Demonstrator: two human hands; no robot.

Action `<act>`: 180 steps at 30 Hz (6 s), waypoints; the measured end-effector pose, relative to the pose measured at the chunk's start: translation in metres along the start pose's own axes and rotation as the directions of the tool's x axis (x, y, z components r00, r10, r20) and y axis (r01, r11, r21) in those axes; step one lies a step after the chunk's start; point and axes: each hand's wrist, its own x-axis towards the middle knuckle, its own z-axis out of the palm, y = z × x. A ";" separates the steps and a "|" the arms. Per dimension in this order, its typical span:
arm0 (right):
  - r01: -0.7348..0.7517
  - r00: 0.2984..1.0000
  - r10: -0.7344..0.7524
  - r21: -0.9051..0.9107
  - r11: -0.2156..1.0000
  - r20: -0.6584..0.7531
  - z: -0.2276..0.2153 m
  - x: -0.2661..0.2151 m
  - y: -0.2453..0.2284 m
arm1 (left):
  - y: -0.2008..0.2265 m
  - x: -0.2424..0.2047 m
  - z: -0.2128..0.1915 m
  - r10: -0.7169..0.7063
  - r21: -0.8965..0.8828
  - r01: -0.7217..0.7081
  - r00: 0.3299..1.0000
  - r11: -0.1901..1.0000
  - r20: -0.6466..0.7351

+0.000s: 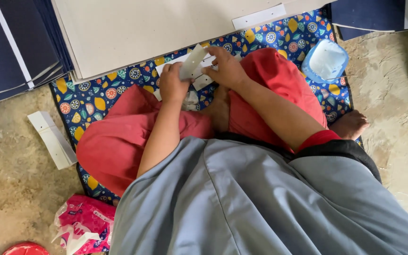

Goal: Assembling cardboard components by folding large sheets and gluing smaller strips onto a base board.

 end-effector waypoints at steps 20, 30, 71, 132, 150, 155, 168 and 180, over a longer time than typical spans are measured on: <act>-0.082 0.934 0.269 0.593 0.801 -0.234 -0.034 -0.009 -0.017 | 0.007 -0.033 0.004 0.044 -0.402 0.025 0.986 0.915 0.162; -0.265 0.919 0.389 0.821 0.506 0.058 -0.024 -0.022 -0.035 | 0.071 -0.066 -0.018 -0.024 -0.507 0.086 0.992 0.858 0.127; 0.302 0.503 0.679 0.845 0.442 -0.535 -0.185 -0.147 0.163 | 0.231 -0.024 0.007 0.065 -0.762 0.395 0.868 0.512 0.493; 0.333 0.538 0.458 0.677 0.656 -0.708 -0.190 -0.175 0.142 | 0.270 -0.033 0.129 0.061 -0.762 0.185 0.958 0.621 0.282; 0.307 0.504 0.206 0.397 0.865 -0.839 -0.194 -0.166 0.113 | 0.267 -0.033 0.128 0.109 -0.812 0.137 0.965 0.568 0.239; 0.333 0.531 0.177 0.397 0.855 -0.829 -0.184 -0.168 0.100 | 0.266 -0.032 0.130 0.100 -0.823 0.154 0.964 0.547 0.247; 0.310 0.477 0.102 0.275 0.910 -0.873 -0.191 -0.172 0.097 | 0.264 -0.032 0.128 0.105 -0.825 0.172 0.958 0.538 0.267; 0.286 0.473 0.028 0.184 0.941 -0.881 -0.203 -0.171 0.099 | 0.266 -0.032 0.128 0.084 -0.837 0.197 0.958 0.511 0.276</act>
